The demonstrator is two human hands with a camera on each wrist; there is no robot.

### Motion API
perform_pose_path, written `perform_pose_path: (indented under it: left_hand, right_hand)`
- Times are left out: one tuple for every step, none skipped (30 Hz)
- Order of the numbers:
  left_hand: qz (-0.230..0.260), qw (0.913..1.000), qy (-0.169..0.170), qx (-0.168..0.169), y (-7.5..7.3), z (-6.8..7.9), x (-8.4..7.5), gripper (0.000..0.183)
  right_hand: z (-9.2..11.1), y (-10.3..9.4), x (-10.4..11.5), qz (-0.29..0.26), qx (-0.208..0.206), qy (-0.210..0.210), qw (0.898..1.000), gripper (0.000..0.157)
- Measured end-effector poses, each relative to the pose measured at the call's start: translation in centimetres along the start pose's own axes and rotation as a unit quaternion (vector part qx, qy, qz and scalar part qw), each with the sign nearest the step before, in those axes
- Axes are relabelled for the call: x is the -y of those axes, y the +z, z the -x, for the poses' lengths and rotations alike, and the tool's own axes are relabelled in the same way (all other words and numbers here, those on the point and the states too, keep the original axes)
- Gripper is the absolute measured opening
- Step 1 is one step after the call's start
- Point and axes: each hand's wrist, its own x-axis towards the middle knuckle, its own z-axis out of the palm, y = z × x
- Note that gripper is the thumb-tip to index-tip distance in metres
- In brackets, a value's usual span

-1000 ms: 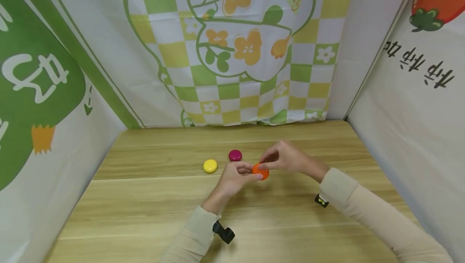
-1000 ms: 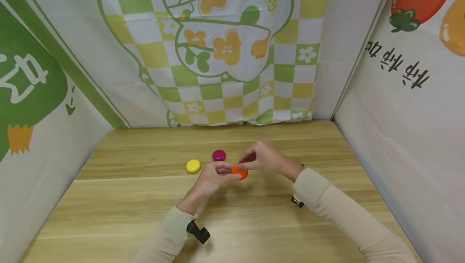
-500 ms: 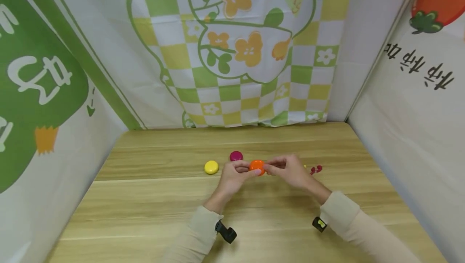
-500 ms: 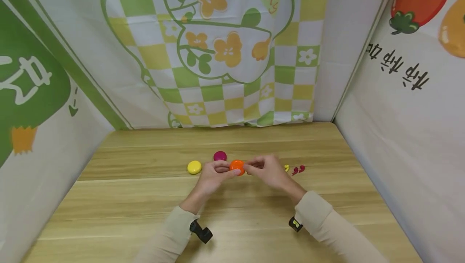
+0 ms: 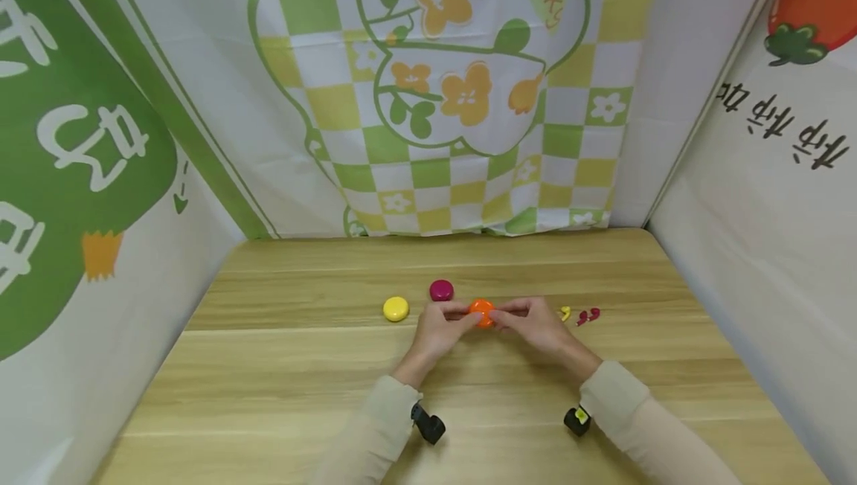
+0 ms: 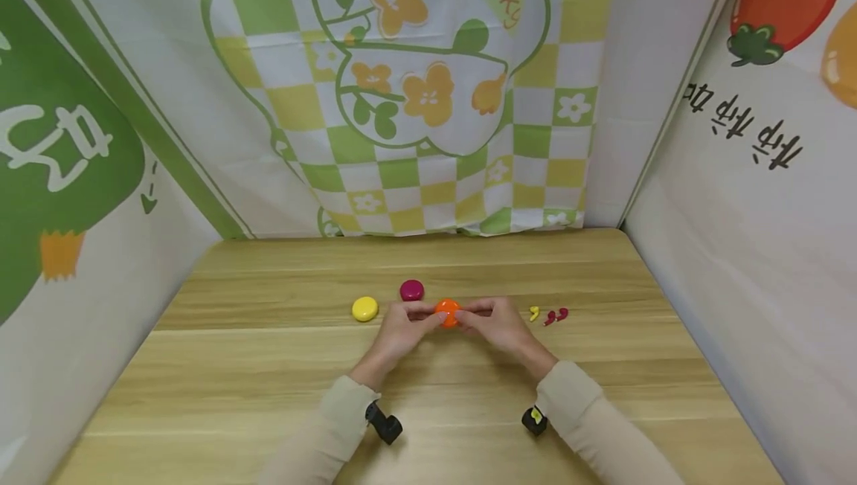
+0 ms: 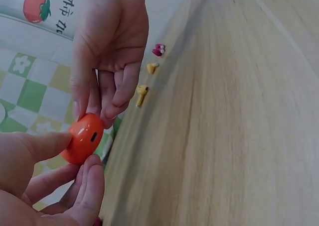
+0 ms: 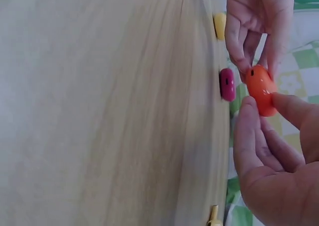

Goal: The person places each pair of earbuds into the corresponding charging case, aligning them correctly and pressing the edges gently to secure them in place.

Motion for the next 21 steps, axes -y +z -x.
perform_pose_path:
  left_hand:
    - [-0.007, 1.0000, 0.000, -0.003, 0.1, -0.1, 0.1, 0.026]
    - [-0.015, 0.9999, 0.001, -0.008, 0.2, -0.2, 0.2, 0.026]
    - [-0.022, 0.9997, 0.000, -0.012, 0.2, -0.3, 0.3, 0.025]
    - [-0.028, 0.9995, 0.000, -0.016, 0.3, -0.4, 0.4, 0.024]
    - [-0.034, 0.9992, 0.001, -0.021, 0.3, -0.5, 0.5, 0.023]
    - [-0.039, 0.9989, 0.002, -0.024, 0.3, -0.5, 0.6, 0.023]
    - [-0.048, 0.9985, 0.005, -0.026, 0.4, -0.6, 0.6, 0.022]
    - [-0.057, 0.9979, 0.007, -0.030, 0.5, -0.7, 0.7, 0.020]
    - [-0.065, 0.9973, 0.008, -0.034, 0.5, -0.7, 0.7, 0.019]
    - [-0.072, 0.9966, 0.010, -0.038, 0.6, -0.8, 0.7, 0.018]
    - [-0.080, 0.9959, 0.013, -0.041, 0.7, -0.9, 0.7, 0.017]
    - [-0.086, 0.9952, 0.019, -0.043, 0.7, -0.9, 0.7, 0.016]
    - [-0.091, 0.9947, 0.018, -0.046, 0.8, -1.0, 0.7, 0.016]
    - [-0.089, 0.9948, 0.016, -0.046, 0.9, -1.0, 0.7, 0.015]
    - [-0.088, 0.9950, 0.014, -0.046, 0.9, -1.1, 0.6, 0.015]
    - [-0.085, 0.9953, 0.011, -0.045, 1.0, -1.1, 0.6, 0.014]
    - [-0.082, 0.9956, 0.010, -0.044, 1.0, -1.1, 0.6, 0.013]
    - [-0.080, 0.9958, 0.006, -0.044, 1.0, -1.2, 0.6, 0.012]
    - [-0.077, 0.9960, 0.000, -0.044, 1.0, -1.3, 0.6, 0.011]
    - [-0.076, 0.9961, 0.001, -0.044, 1.1, -1.3, 0.6, 0.010]
    - [-0.075, 0.9962, -0.001, -0.044, 1.1, -1.4, 0.7, 0.009]
  right_hand:
    - [-0.1, -0.1, -0.1, -0.002, 0.002, 0.007, 1.000, 0.034]
    - [-0.3, -0.1, -0.2, -0.007, 0.004, 0.015, 1.000, 0.034]
    - [-0.4, -0.2, -0.3, -0.012, 0.008, 0.022, 1.000, 0.033]
    - [-0.5, -0.2, -0.3, -0.015, 0.010, 0.028, 0.999, 0.033]
    - [-0.6, -0.1, -0.3, -0.015, 0.012, 0.034, 0.999, 0.033]
    - [-0.7, -0.1, -0.3, -0.014, 0.013, 0.039, 0.999, 0.032]
    - [-0.8, 0.0, -0.3, -0.012, 0.013, 0.042, 0.999, 0.032]
    - [-0.9, 0.0, -0.5, -0.011, 0.011, 0.048, 0.999, 0.031]
    - [-1.1, 0.0, -0.5, -0.007, 0.009, 0.051, 0.999, 0.030]
    - [-1.2, 0.1, -0.6, -0.005, 0.007, 0.054, 0.998, 0.029]
    - [-1.3, 0.1, -0.6, -0.003, 0.004, 0.058, 0.998, 0.028]
    - [-1.4, 0.2, -0.7, -0.001, 0.002, 0.059, 0.998, 0.026]
    - [-1.5, 0.2, -0.7, 0.004, 0.001, 0.056, 0.998, 0.025]
    - [-1.5, 0.3, -0.7, 0.005, -0.002, 0.058, 0.998, 0.024]
    - [-1.6, 0.3, -0.6, 0.007, -0.004, 0.059, 0.998, 0.023]
    - [-1.6, 0.4, -0.6, 0.007, -0.006, 0.061, 0.998, 0.022]
    - [-1.7, 0.4, -0.5, 0.011, -0.008, 0.062, 0.998, 0.021]
    - [-1.7, 0.5, -0.4, 0.019, -0.011, 0.062, 0.998, 0.021]
    - [-1.7, 0.5, -0.4, 0.023, -0.014, 0.065, 0.998, 0.020]
    - [-1.8, 0.5, -0.3, 0.026, -0.018, 0.070, 0.997, 0.019]
    - [-1.8, 0.5, -0.3, 0.032, -0.020, 0.072, 0.997, 0.019]
